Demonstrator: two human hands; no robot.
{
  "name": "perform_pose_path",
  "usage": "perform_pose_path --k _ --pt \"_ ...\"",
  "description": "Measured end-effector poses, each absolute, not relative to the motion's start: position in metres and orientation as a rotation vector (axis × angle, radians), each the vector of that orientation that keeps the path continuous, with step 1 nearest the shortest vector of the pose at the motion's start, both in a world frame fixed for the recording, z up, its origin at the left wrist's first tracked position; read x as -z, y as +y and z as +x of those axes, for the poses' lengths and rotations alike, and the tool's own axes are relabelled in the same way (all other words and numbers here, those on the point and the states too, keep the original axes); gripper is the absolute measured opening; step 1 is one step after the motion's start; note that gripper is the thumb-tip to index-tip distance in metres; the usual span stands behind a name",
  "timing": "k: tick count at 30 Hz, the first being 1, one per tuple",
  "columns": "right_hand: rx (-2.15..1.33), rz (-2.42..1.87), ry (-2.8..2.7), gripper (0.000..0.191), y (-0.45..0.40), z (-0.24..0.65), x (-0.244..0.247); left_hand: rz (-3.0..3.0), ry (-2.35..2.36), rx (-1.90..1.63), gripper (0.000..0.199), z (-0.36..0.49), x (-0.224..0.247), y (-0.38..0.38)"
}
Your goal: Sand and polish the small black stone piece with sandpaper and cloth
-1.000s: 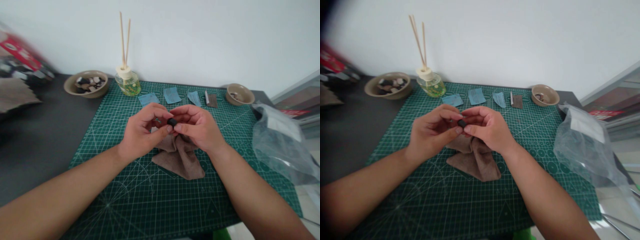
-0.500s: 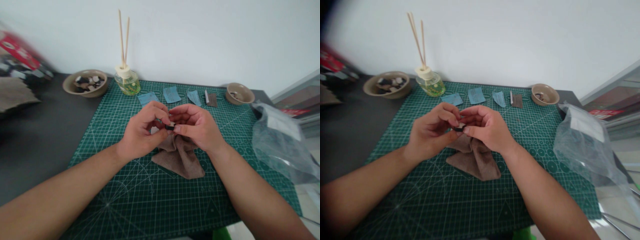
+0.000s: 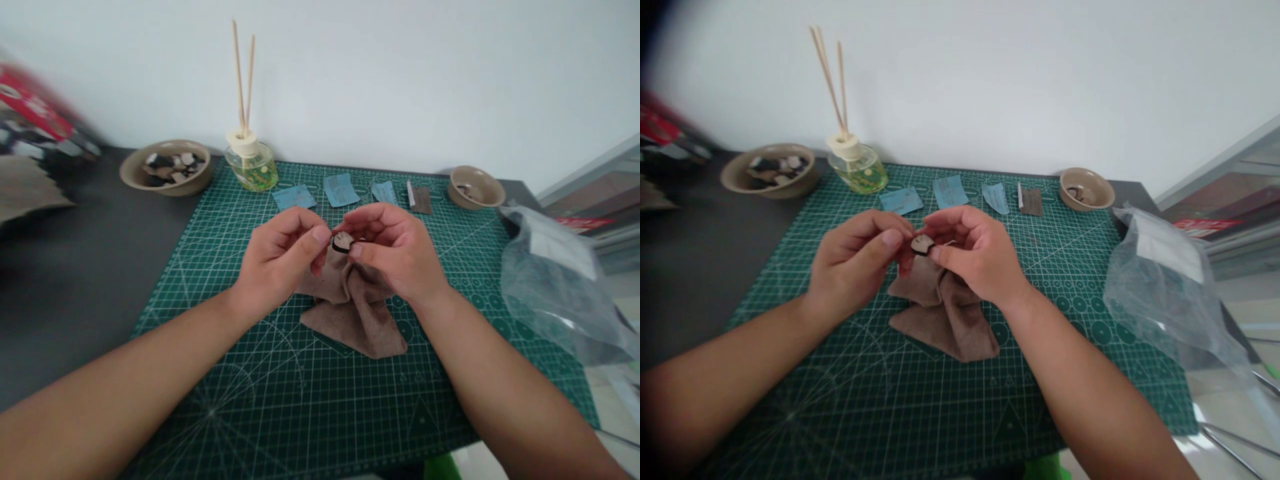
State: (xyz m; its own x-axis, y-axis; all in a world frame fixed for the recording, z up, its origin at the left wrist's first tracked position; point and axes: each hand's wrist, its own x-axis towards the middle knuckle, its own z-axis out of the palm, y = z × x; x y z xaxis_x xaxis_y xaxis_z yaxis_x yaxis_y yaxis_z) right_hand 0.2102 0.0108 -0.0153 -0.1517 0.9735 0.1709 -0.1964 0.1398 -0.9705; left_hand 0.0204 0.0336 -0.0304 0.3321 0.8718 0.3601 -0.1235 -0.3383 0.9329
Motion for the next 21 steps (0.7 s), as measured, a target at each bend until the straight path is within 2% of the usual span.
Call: perform_pose_path --k 5,21 --pt "-1.223 -0.936 -1.313 0.026 0.0101 0.2101 0.0149 1.522 0.727 -1.126 0.019 0.0237 0.0261 0.0327" --pt "-1.157 -1.015 -1.350 0.021 0.0107 0.2103 0.0155 1.602 0.696 -1.258 0.018 0.0239 0.0207 0.0251"
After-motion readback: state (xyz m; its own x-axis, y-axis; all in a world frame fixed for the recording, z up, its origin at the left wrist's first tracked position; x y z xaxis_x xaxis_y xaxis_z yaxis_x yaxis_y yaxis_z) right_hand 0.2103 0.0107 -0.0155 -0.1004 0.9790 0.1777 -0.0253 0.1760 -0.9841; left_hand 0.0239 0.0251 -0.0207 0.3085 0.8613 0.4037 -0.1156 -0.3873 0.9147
